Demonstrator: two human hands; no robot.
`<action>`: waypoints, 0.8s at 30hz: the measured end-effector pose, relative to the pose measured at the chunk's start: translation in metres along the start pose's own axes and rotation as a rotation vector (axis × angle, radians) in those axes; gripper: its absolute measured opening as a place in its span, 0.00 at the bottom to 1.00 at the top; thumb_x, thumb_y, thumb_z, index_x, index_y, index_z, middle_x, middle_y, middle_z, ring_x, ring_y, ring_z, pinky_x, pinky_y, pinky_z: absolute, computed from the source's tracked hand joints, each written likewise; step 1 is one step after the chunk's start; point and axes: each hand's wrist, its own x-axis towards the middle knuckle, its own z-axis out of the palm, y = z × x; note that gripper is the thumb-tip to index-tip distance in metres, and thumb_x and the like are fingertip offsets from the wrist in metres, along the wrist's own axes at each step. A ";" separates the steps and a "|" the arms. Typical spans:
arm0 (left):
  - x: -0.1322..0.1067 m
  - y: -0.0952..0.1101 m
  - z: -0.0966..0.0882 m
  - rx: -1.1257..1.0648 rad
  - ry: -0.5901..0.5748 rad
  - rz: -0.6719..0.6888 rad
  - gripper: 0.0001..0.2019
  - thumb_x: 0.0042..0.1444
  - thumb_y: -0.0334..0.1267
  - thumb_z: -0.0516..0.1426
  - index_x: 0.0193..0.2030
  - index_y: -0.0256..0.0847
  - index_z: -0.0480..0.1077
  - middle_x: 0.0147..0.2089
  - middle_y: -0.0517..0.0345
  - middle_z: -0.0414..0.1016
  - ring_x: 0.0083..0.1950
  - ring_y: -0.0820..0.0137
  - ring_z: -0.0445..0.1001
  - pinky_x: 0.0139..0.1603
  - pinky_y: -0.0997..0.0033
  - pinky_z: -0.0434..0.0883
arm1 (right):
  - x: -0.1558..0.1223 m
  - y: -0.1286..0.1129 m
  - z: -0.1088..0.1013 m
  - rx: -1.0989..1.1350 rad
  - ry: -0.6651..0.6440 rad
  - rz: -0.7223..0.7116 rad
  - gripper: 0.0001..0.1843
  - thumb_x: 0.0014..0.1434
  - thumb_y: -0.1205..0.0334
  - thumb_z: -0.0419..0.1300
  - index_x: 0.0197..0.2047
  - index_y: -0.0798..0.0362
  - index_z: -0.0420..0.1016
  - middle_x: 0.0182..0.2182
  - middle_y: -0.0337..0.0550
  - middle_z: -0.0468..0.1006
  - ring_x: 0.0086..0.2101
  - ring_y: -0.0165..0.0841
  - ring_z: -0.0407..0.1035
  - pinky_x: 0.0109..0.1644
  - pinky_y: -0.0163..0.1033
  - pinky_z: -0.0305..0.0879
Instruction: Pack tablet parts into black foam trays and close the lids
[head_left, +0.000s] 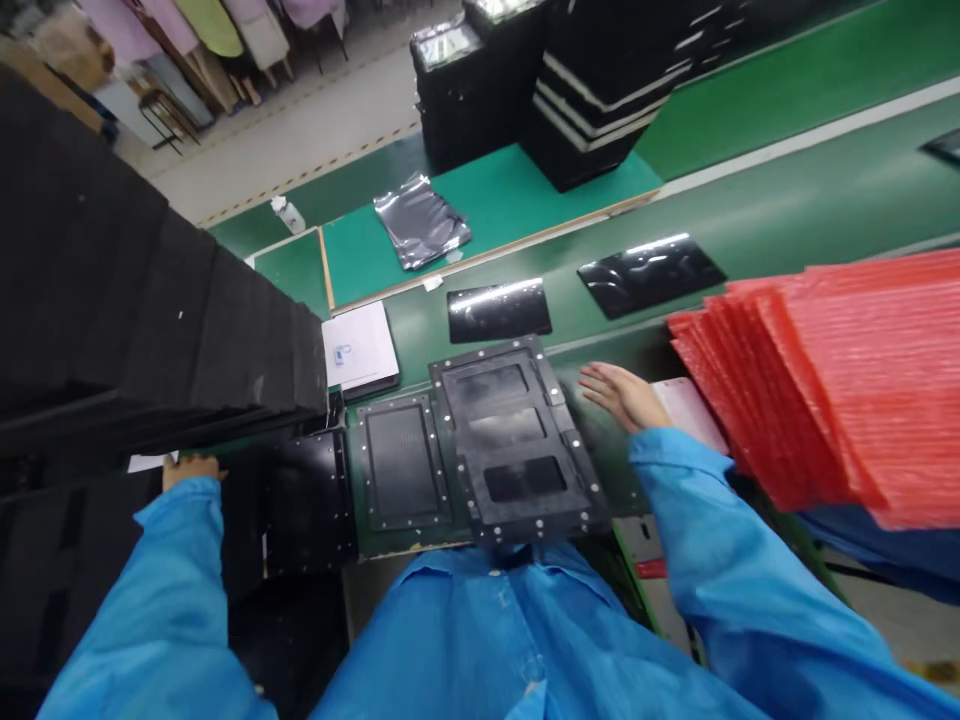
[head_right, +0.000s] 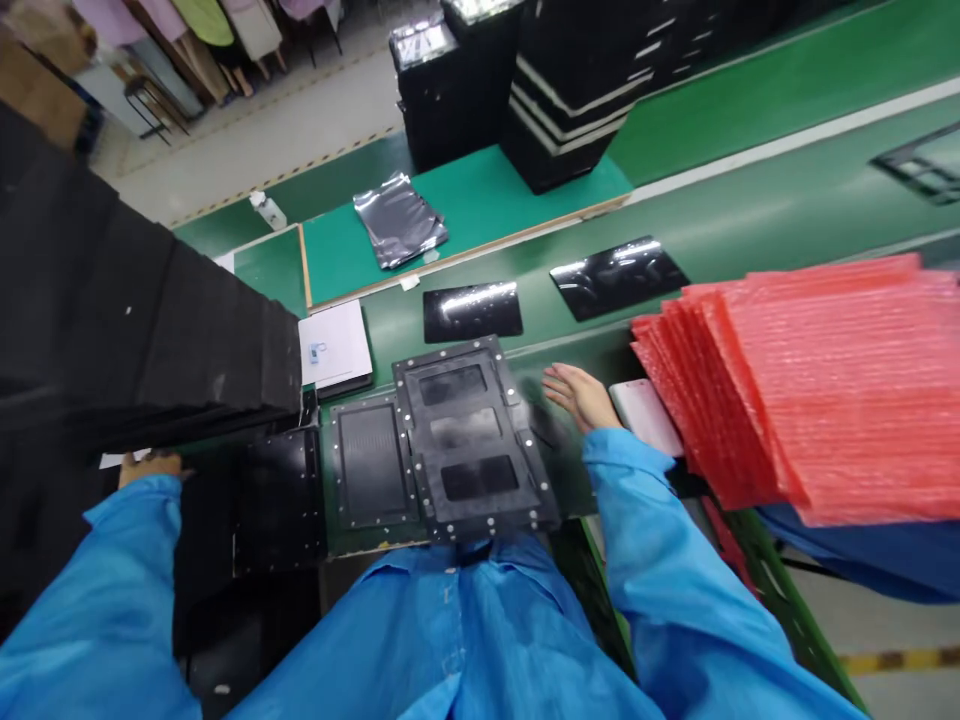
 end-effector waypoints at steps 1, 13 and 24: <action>-0.017 0.017 -0.004 0.030 0.042 0.004 0.10 0.51 0.40 0.56 0.33 0.36 0.75 0.42 0.44 0.79 0.51 0.50 0.73 0.57 0.44 0.62 | 0.019 -0.004 0.006 0.028 -0.047 0.045 0.07 0.52 0.59 0.61 0.37 0.47 0.71 0.46 0.43 0.76 0.39 0.33 0.74 0.41 0.39 0.74; -0.260 0.183 0.057 -0.513 0.037 0.072 0.16 0.57 0.42 0.51 0.46 0.45 0.76 0.48 0.54 0.79 0.49 0.61 0.78 0.52 0.57 0.73 | 0.108 -0.057 0.130 -0.065 -0.040 0.150 0.12 0.49 0.73 0.63 0.28 0.53 0.62 0.19 0.33 0.67 0.21 0.26 0.64 0.25 0.33 0.68; -0.239 0.222 0.083 -0.662 -0.179 0.263 0.16 0.58 0.36 0.54 0.51 0.41 0.74 0.52 0.50 0.77 0.53 0.61 0.75 0.56 0.60 0.71 | 0.009 -0.194 0.065 -0.008 -0.243 -0.800 0.21 0.62 0.63 0.40 0.29 0.49 0.72 0.48 0.40 0.77 0.55 0.35 0.66 0.52 0.45 0.64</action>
